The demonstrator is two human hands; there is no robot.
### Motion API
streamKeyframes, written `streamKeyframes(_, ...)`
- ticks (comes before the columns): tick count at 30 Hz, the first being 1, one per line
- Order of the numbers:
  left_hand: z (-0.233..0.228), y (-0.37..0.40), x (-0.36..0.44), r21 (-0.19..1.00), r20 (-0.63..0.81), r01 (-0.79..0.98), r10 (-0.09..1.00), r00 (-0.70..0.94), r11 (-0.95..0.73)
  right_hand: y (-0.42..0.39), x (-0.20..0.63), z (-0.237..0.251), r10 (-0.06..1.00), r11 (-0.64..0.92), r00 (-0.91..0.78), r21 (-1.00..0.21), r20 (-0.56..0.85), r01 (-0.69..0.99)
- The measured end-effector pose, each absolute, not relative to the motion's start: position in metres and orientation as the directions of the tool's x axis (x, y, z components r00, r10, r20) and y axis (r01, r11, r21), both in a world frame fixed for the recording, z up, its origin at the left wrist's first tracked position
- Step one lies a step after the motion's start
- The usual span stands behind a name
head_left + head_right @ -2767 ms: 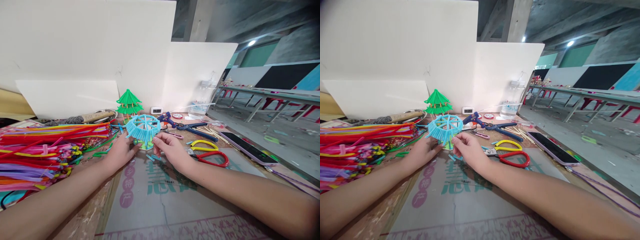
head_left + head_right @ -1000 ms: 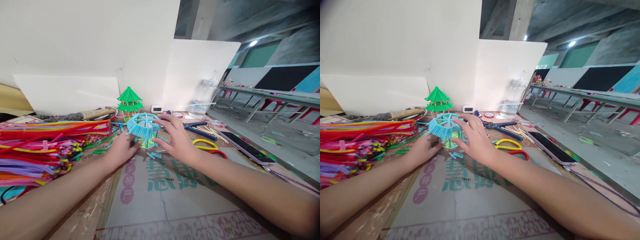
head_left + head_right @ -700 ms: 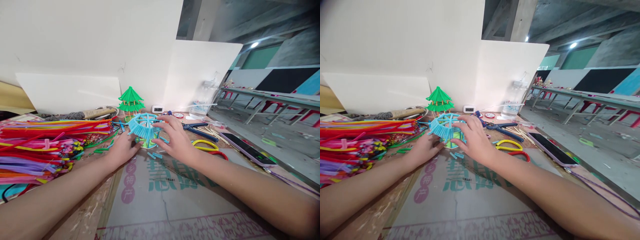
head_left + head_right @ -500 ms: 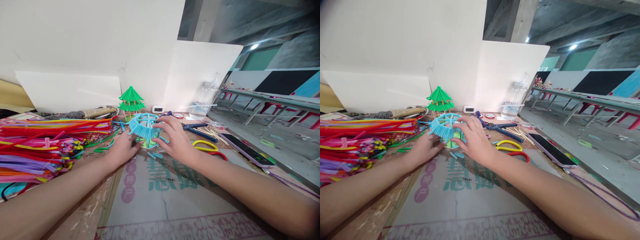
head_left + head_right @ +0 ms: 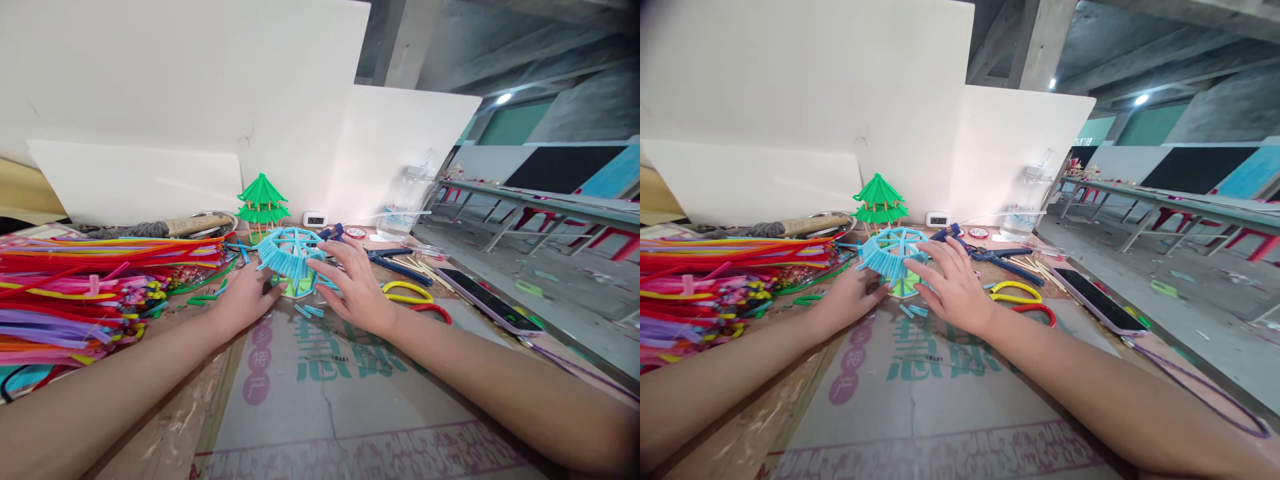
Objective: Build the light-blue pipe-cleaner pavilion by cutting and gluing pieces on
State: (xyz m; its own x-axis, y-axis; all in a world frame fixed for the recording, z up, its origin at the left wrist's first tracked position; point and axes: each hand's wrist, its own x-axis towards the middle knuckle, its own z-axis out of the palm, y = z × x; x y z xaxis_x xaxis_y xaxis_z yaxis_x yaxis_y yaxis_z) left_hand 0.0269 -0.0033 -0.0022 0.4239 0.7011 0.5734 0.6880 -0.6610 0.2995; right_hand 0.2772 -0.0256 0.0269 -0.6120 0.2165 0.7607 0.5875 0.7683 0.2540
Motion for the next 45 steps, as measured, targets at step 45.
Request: streamKeyframes(45, 0.0, -0.009, 0.027, 0.189, 0.588, 0.704, 0.653, 0.477, -0.684, -0.043, 0.261, 0.058, 0.544, 0.8, -0.458, -0.269, 0.704, 0.537)
